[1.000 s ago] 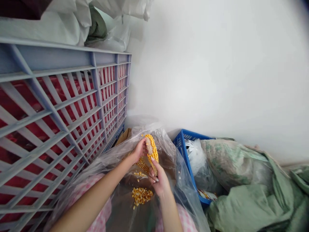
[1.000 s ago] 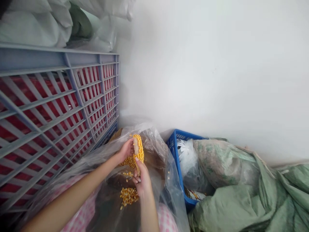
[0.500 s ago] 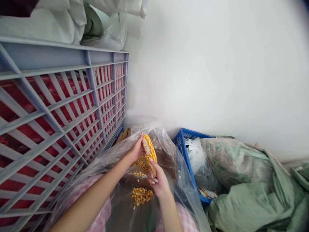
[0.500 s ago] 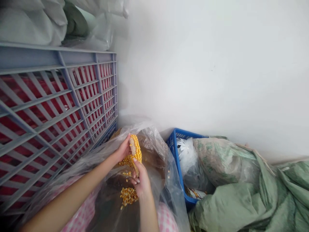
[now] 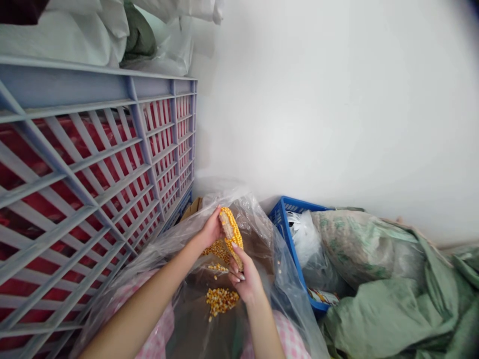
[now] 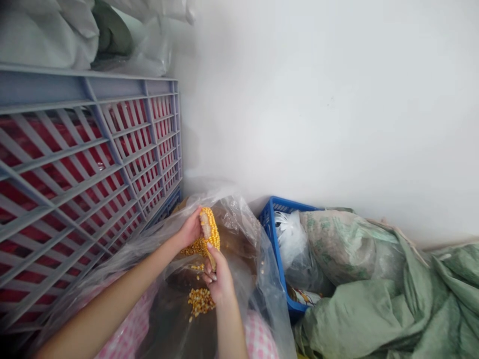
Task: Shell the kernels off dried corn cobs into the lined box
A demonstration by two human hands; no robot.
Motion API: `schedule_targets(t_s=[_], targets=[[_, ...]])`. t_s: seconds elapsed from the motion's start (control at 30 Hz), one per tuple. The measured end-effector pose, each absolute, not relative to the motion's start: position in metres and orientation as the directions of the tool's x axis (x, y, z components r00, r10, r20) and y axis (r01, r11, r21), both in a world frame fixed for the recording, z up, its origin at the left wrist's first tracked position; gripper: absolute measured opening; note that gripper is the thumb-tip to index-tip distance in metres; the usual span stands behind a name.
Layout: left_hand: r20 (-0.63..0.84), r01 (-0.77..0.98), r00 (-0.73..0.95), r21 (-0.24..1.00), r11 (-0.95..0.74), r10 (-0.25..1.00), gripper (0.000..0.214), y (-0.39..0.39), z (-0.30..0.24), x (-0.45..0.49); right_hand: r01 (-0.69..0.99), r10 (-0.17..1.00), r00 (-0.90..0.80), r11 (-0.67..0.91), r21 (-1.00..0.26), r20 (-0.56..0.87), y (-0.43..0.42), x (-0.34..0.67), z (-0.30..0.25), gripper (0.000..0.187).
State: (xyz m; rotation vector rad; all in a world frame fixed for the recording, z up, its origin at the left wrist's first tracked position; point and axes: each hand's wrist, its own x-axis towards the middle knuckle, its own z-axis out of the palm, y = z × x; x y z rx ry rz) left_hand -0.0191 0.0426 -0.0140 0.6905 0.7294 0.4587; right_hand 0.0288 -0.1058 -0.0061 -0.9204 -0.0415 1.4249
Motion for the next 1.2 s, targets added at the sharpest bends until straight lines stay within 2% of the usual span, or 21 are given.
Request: schedule_targets(t_s=[0.2,0.33,0.43,0.5,0.6,0.73,1.07,1.2], targets=[[-0.355,-0.239,0.703,0.699,0.674,0.617,0.045,0.036,-0.016,-0.014,-0.853,0.853,0.178,-0.115,-0.510,-0.491,-0.107,0.030,-0.004,0.029],[-0.371,-0.231,0.688,0.702,0.673,0.624,0.039,0.035,-0.019,-0.012,-0.872,0.854,0.155,-0.118,-0.476,-0.496,-0.106,0.029,-0.003,0.030],[-0.374,-0.251,0.699,0.670,0.699,0.609,0.045,0.039,-0.017,-0.015,-0.795,0.846,0.231,-0.120,-0.595,-0.480,-0.105,0.027,-0.005,0.030],[-0.425,-0.229,0.680,0.651,0.723,0.598,0.053,0.042,-0.015,-0.017,-0.701,0.835,0.293,-0.144,-0.698,-0.467,-0.104,0.025,-0.007,0.031],[-0.515,-0.196,0.581,0.663,0.722,0.630,0.042,0.045,-0.014,-0.018,-0.627,0.817,0.317,-0.201,-0.753,-0.482,-0.102,0.022,-0.009,0.031],[-0.497,-0.237,0.547,0.680,0.694,0.674,0.036,0.042,-0.015,-0.015,-0.668,0.819,0.299,-0.185,-0.720,-0.489,-0.102,0.023,-0.009,0.033],[-0.383,-0.226,0.660,0.719,0.657,0.646,0.043,0.039,-0.018,-0.013,-0.806,0.854,0.193,-0.143,-0.575,-0.483,-0.108,0.029,-0.008,0.028],[-0.322,-0.223,0.690,0.758,0.613,0.648,0.030,0.035,-0.023,-0.012,-0.865,0.867,0.110,-0.157,-0.476,-0.487,-0.108,0.031,-0.005,0.028]])
